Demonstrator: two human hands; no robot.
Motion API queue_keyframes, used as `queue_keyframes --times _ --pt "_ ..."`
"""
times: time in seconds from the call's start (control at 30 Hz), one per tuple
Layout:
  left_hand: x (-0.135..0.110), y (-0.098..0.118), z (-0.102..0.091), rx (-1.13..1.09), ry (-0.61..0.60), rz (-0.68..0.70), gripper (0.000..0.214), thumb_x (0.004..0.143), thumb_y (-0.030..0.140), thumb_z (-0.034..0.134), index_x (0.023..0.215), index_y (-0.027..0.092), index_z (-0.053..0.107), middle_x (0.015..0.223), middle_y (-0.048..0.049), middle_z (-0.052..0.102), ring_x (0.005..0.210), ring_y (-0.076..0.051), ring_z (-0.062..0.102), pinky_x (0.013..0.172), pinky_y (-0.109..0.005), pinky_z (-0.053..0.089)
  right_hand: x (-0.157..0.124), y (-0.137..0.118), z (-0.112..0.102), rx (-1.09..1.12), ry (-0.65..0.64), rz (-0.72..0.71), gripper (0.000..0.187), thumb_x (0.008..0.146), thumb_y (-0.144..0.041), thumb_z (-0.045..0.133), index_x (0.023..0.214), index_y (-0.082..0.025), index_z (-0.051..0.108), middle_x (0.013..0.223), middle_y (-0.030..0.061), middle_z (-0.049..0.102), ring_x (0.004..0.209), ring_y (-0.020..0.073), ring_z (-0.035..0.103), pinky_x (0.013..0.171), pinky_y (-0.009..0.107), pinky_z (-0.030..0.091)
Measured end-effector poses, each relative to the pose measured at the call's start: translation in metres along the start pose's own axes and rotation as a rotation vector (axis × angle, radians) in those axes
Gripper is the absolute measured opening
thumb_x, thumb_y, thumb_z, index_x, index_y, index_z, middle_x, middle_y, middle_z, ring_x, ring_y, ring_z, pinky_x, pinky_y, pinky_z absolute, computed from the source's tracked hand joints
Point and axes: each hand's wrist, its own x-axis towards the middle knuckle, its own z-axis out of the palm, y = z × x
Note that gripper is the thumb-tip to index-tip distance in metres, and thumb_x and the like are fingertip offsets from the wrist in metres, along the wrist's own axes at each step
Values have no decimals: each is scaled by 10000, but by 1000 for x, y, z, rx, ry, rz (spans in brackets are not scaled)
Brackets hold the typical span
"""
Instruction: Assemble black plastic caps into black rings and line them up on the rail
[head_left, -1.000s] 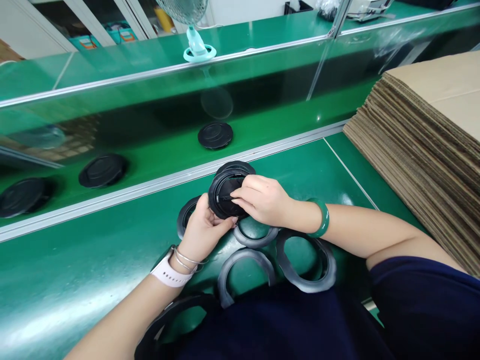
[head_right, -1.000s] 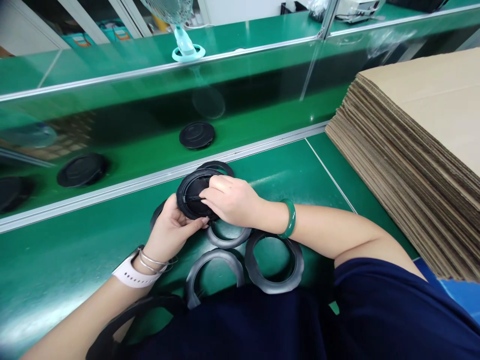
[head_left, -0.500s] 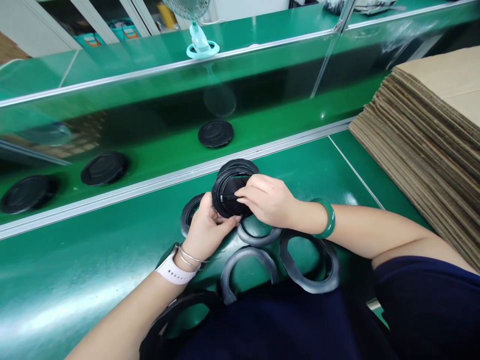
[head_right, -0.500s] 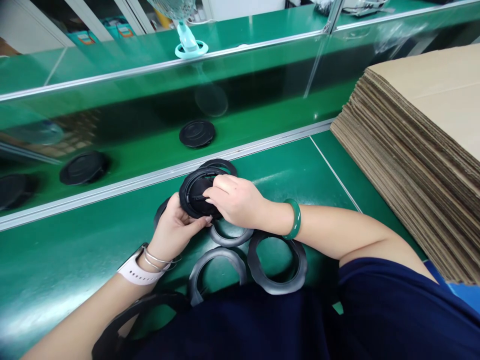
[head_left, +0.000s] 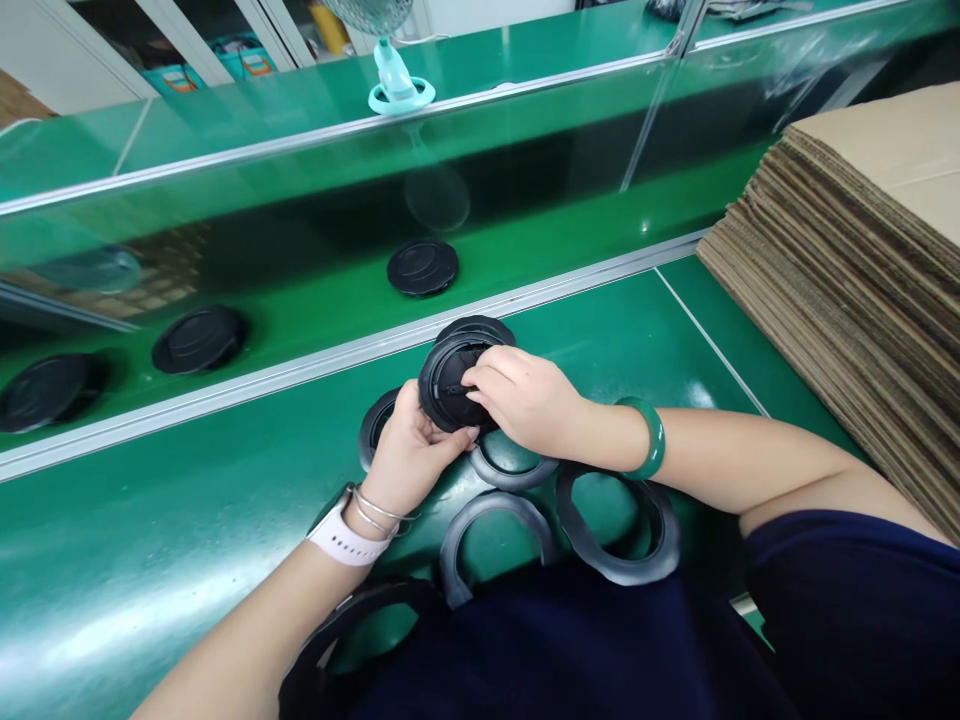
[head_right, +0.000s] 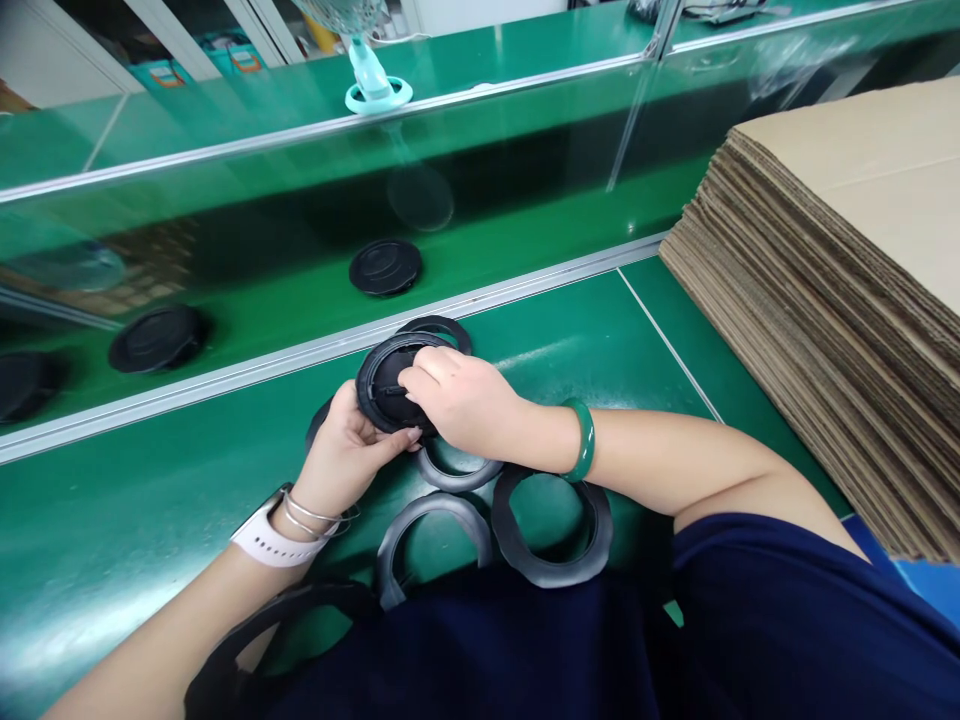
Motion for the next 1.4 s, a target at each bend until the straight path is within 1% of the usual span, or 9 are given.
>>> queue_keyframes --times 0.17,0.3,0.5,0.77,0.93,1.07,1.2,1.27,1.4 --pt "1 0 0 31 -1 11 558 706 233 812 1092 229 410 860 43 653 655 -130 688 628 -259 604 3 0 -4 -27 -44 -4 129 1030 -165 473 1011 -112 589 972 121 559 907 257 518 815 386 492" --pt "-1 -2 0 59 2 26 556 707 245 812 1095 230 415 868 40 652 668 -135 690 636 -264 603 5 0 -11 -52 -86 -23 146 1020 -132 451 993 -109 592 932 119 562 881 261 516 799 391 489" --pt "-2 -2 0 90 31 21 569 678 269 819 1081 228 419 884 33 636 693 -153 686 668 -298 608 7 -5 -12 -86 -136 -8 165 998 -106 434 977 -99 598 917 127 555 843 266 498 764 393 486" --pt "-2 -6 2 124 92 59 587 649 247 811 1087 228 421 958 0 652 843 -203 701 714 -319 603 6 -11 -14 -35 -109 -49 237 1016 -121 382 973 -101 614 907 134 556 887 281 515 787 410 494" --pt "-1 -7 0 94 61 33 552 663 287 823 1045 225 429 905 -3 679 760 -206 710 691 -354 611 6 -3 -14 32 -123 -1 166 1037 -162 439 999 -125 597 935 118 572 891 263 530 812 403 496" --pt "1 -6 0 41 38 23 571 654 277 829 1072 213 446 966 -21 678 856 -223 712 760 -388 613 6 -1 -13 3 -123 -18 192 1039 -153 416 985 -108 594 940 135 576 880 268 529 804 409 503" --pt "2 -7 0 26 53 13 603 625 265 840 1081 207 451 976 -22 673 876 -230 709 777 -408 614 4 -4 -10 -62 -111 -46 245 1037 -149 380 978 -98 612 942 152 577 893 280 533 803 424 515" --pt "3 -7 1 27 66 17 600 614 253 840 1072 208 453 976 -19 672 881 -233 710 774 -409 614 4 -6 -9 -86 -99 -57 259 1033 -147 367 1019 -96 621 947 149 579 901 279 537 805 423 521" --pt "3 -4 2 -13 60 4 566 619 228 832 1028 214 442 927 4 661 831 -216 711 748 -400 620 4 -9 -8 -131 -68 -52 344 1021 -117 327 1280 -41 539 942 149 585 869 276 539 764 426 538"
